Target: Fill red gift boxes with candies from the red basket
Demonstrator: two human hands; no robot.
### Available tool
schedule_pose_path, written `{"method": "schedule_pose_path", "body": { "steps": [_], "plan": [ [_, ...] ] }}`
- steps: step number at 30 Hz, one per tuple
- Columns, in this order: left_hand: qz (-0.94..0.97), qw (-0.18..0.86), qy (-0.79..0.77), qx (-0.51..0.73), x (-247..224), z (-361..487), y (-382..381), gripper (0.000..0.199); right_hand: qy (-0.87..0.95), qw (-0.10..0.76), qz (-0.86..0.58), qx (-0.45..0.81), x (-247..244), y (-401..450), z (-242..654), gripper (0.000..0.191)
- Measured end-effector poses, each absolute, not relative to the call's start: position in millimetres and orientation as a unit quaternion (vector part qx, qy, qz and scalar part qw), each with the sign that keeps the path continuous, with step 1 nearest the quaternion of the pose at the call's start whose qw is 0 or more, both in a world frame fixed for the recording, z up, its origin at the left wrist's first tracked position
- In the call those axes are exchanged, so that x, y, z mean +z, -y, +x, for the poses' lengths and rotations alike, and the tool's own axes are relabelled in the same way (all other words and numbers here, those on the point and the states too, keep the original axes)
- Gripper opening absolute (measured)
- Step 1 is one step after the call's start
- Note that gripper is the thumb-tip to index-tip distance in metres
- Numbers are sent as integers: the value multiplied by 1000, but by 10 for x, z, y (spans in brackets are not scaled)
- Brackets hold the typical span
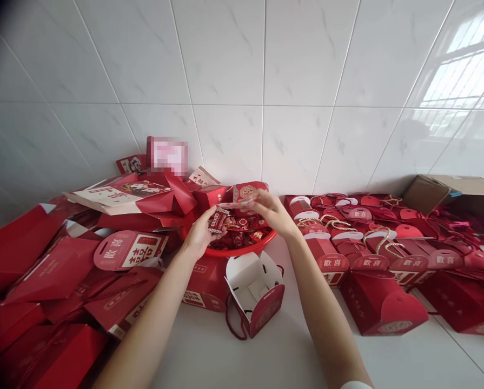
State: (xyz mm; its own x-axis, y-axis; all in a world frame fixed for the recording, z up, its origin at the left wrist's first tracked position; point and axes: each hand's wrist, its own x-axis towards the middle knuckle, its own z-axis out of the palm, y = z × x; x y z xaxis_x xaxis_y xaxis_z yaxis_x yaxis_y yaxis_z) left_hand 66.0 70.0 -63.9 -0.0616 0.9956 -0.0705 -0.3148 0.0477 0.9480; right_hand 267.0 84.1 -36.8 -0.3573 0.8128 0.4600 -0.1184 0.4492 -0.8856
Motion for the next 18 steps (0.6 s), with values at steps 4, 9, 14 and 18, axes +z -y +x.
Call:
{"method": "schedule_pose_path", "body": {
  "steps": [4, 9, 14, 18],
  "plan": [
    [336, 588, -409, 612, -623, 662, -703, 30, 808, 336, -198, 441, -354, -785, 2647, 12],
    [321, 546, -402, 661, -663, 633, -733, 31, 794, 380, -287, 378, -405, -862, 2699, 33],
    [318, 523, -404, 680, -698, 613, -751, 33, 803, 241, -518, 171, -554, -993, 2693, 41],
    [321, 522, -407, 677, -706, 618, -747, 32, 790, 152, -576, 144, -692, -1088, 2616, 29]
  ]
}}
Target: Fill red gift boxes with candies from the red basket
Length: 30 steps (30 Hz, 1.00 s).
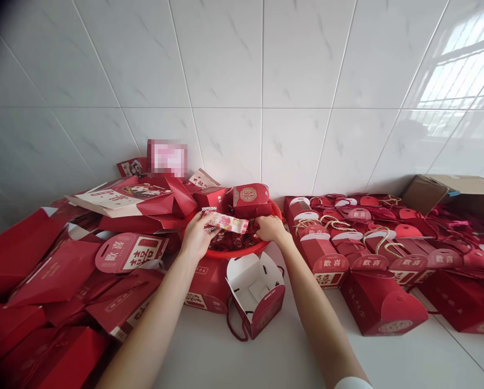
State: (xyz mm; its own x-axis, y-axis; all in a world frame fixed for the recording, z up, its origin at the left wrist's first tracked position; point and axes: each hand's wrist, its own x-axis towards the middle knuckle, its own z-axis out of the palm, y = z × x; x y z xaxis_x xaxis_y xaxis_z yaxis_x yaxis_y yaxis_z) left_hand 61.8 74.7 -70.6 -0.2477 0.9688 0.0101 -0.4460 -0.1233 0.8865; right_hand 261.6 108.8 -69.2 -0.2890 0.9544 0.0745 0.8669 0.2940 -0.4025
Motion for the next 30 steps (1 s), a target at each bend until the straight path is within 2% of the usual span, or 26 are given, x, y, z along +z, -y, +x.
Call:
{"method": "schedule_pose_path", "body": {
  "steps": [3, 7, 14, 22, 26, 30],
  "plan": [
    [321, 528, -407, 672, -704, 623, -742, 31, 782, 122, -597, 132, -731, -1130, 2584, 35],
    [324, 527, -411, 670, -698, 629, -742, 32, 781, 131, -593, 146, -743, -1157, 2605, 37],
    [332, 515, -420, 670, -712, 634, -756, 33, 775, 275, -516, 241, -755, -1189, 2685, 17],
    [382, 505, -401, 662, -727, 684, -716, 41, 692, 425, -340, 475, -514, -1006, 2728, 33],
    [404, 502, -388, 660, -735, 684, -712, 44, 645, 445, -331, 526, -439, -930, 2683, 32],
    [393, 497, -388, 669, -734, 694, -710, 46, 644, 427, -324, 545, -408, -864, 2591, 31]
  ]
}}
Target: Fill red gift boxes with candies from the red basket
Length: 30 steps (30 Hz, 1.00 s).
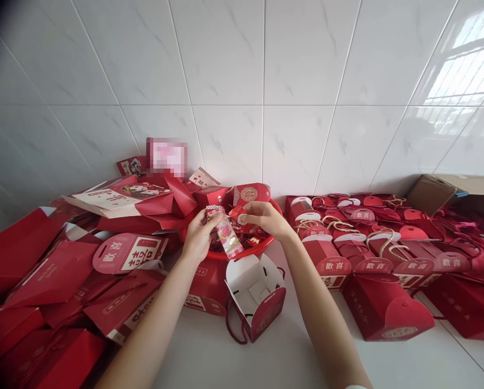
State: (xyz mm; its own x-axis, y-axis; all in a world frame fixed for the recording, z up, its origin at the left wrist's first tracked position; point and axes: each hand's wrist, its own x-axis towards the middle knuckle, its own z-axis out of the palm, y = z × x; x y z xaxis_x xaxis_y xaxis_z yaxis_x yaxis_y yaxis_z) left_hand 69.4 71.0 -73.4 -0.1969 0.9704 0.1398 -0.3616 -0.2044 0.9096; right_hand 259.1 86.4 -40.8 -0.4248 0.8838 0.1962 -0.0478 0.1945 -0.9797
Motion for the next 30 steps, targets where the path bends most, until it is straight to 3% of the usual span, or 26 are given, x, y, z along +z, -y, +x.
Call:
{"method": "schedule_pose_path", "body": {
  "steps": [7, 14, 22, 30],
  "plan": [
    [393, 499, -375, 675, -703, 728, -709, 44, 647, 371, -342, 572, -471, -820, 2377, 40],
    [346, 576, -354, 651, -627, 686, -711, 28, 620, 451, -347, 540, -552, -914, 2400, 37],
    [388, 571, -361, 627, -574, 716, -628, 30, 624, 442, -354, 538, -478, -889, 2462, 41],
    [448, 554, -368, 597, -557, 771, -548, 46, 693, 394, -354, 490, -380, -808, 2511, 41]
  ]
}}
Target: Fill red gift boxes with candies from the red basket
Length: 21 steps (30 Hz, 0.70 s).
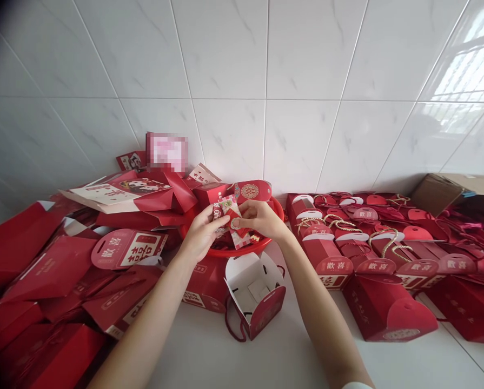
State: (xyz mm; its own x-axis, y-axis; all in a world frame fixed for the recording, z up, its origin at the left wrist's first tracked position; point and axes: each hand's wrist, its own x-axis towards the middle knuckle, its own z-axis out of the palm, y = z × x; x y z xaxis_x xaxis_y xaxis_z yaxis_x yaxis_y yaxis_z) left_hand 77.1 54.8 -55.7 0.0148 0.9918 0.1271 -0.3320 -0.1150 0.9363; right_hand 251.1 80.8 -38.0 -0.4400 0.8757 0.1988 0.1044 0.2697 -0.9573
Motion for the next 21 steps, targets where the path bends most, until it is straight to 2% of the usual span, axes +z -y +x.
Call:
{"method": "schedule_pose_path", "body": {
  "steps": [5, 9, 13, 17, 21],
  "plan": [
    [513, 531, -360, 570, -540, 793, -494, 46, 727, 359, -342, 475, -277, -692, 2591, 44],
    [610, 513, -333, 503, -420, 777, -360, 48, 747, 323, -333, 476, -123, -525, 2715, 34],
    [718, 467, -338, 389, -329, 751, -210, 61, 795, 270, -364, 404, 24, -356, 2885, 27],
    [799, 387, -382, 256, -344, 767, -115, 70, 799, 285, -406, 339, 110, -227, 3039, 28],
    [812, 408, -393, 138, -396, 788, -90, 85, 786, 295, -428, 335, 169, -144, 3114, 32]
  ]
}}
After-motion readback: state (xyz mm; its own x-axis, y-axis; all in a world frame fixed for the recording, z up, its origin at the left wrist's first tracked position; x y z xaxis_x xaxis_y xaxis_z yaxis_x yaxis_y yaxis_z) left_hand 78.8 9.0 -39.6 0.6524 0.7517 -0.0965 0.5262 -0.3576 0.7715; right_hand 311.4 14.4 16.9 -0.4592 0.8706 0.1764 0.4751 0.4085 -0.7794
